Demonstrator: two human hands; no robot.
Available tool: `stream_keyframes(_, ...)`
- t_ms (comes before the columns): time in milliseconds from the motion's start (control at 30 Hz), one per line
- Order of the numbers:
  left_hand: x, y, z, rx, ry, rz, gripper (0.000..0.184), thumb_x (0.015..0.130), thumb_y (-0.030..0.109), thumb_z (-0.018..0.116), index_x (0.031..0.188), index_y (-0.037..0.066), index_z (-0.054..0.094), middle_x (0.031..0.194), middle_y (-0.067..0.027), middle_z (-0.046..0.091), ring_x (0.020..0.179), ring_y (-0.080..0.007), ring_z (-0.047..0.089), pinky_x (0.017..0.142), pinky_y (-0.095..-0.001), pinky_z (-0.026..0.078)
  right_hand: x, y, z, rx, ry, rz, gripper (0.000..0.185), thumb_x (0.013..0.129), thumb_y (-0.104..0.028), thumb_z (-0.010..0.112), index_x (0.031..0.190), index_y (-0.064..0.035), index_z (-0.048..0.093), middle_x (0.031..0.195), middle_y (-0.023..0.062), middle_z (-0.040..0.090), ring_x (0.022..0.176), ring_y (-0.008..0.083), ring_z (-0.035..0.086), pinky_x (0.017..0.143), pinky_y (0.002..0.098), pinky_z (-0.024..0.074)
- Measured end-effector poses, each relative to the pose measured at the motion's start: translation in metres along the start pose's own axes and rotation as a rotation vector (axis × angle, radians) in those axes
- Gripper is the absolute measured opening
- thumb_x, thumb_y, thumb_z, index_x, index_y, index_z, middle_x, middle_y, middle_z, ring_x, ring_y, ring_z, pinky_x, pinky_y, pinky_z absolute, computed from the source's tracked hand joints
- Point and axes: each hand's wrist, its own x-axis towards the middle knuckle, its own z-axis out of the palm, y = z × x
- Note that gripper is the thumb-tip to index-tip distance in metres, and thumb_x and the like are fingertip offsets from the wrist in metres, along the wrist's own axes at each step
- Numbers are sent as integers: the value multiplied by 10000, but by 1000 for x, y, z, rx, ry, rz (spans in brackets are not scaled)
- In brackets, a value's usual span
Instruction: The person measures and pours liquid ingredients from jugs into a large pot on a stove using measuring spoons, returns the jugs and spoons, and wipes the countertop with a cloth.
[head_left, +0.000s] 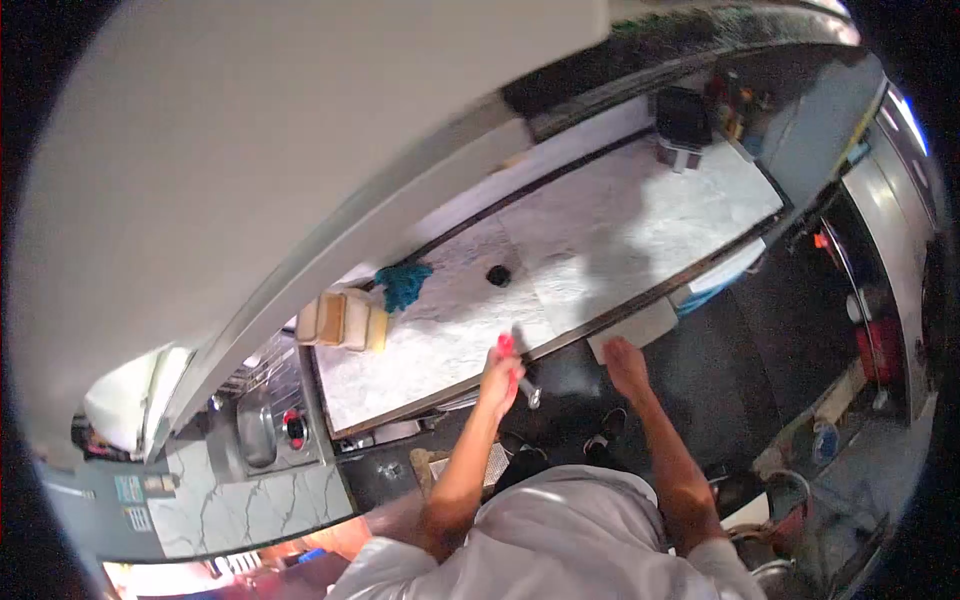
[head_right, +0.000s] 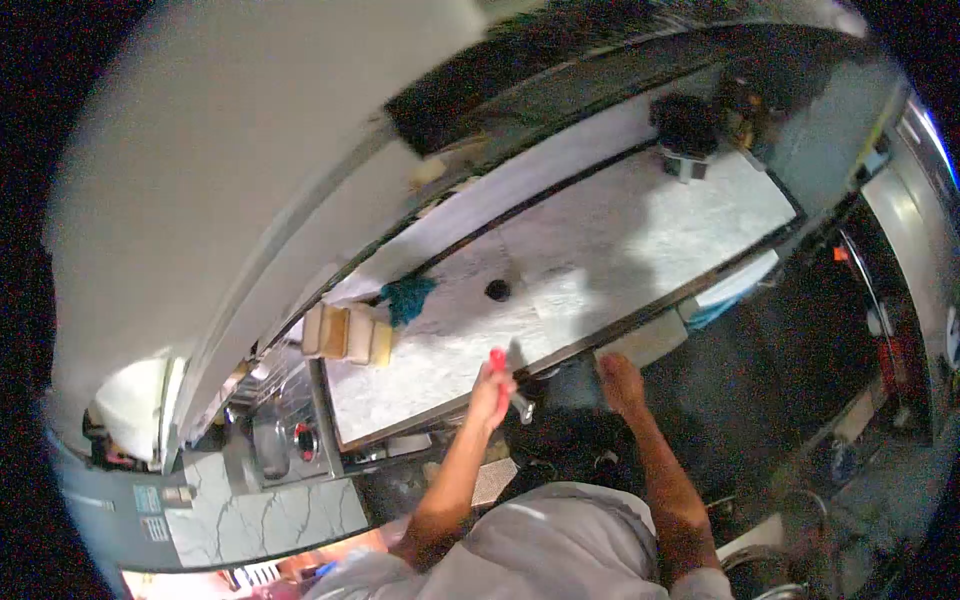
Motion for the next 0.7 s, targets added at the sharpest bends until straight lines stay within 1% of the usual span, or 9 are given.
stream_keyframes(167, -110, -3, -156, -173, 424, -30, 397, 767, -126, 519, 1080, 119, 513, 815, -47, 541, 636, -180, 532, 550, -296, 495, 136, -114, 96, -49, -35, -461, 538, 866, -193, 630, 1362, -32, 496, 1340, 241, 513, 1216, 398, 528, 959, 453, 485)
stream_keyframes(367, -246, -63, -287, -387, 677, 43, 295, 716, -146, 494, 873, 101, 531, 799, -52, 552, 681, -219, 600, 530, -341, 467, 194, -145, 200, -579, -171, -504, 618, 850, -145, 559, 1451, -84, 433, 1493, 266, 388, 1346, 501, 383, 1087, 571, 360)
stream_keyframes(433, -280, -81, -321, -379, 644, -53, 278, 728, -131, 510, 899, 85, 550, 823, -80, 582, 706, -240, 618, 577, -371, 499, 196, -150, 213, -629, -470, -348, 609, 857, -150, 556, 1452, -90, 444, 1566, 267, 295, 1395, 469, 357, 1101, 585, 341)
stream_keyframes(500, -295, -92, -338, -402, 634, -105, 273, 744, -114, 526, 947, 64, 566, 870, -109, 611, 748, -264, 637, 646, -398, 526, 213, -73, 295, -510, -207, -360, 458, 932, -159, 462, 1371, -59, 542, 1485, 201, 466, 1376, 348, 438, 1121, 519, 356)
stream_keyframes(533, -302, -95, -351, -420, 648, -106, 279, 754, -106, 535, 983, 50, 572, 906, -125, 626, 777, -276, 647, 690, -409, 538, 173, -137, 238, -712, -304, -368, 435, 935, -155, 453, 1339, -47, 574, 1434, 179, 529, 1372, 344, 442, 1131, 478, 359)
stream_keyframes(600, -322, -95, -382, -457, 591, -101, 323, 816, -45, 567, 1131, 24, 554, 990, -139, 645, 875, -281, 651, 803, -415, 540, 162, -144, 259, -692, -275, -345, 481, 902, -220, 559, 1358, -65, 558, 1438, 206, 510, 1363, 378, 438, 1131, 453, 365)
stream_keyframes(633, -331, -88, -391, -465, 511, -104, 381, 868, 7, 591, 1244, 11, 531, 1038, -136, 649, 944, -273, 646, 871, -410, 530, 129, -189, 244, -483, -252, -147, 490, 945, -187, 512, 1415, -47, 500, 1395, 244, 532, 1271, 380, 533, 1009, 480, 465)
stream_keyframes(667, -334, -82, -398, -476, 518, -124, 399, 882, 21, 594, 1275, 21, 528, 1057, -120, 646, 957, -252, 640, 866, -407, 530, 105, -241, 229, -527, -341, -181, 677, 783, -121, 726, 1410, -51, 479, 1429, 257, 488, 1273, 391, 530, 1045, 447, 465)
stream_keyframes(700, -334, -71, -408, -469, 509, -150, 417, 896, 36, 597, 1307, 31, 526, 1076, -104, 643, 970, -230, 635, 860, -404, 530, 85, -269, 249, -396, -351, -314, 686, 766, -118, 751, 1395, -45, 487, 1397, 247, 512, 1239, 387, 553, 1016, 441, 480)
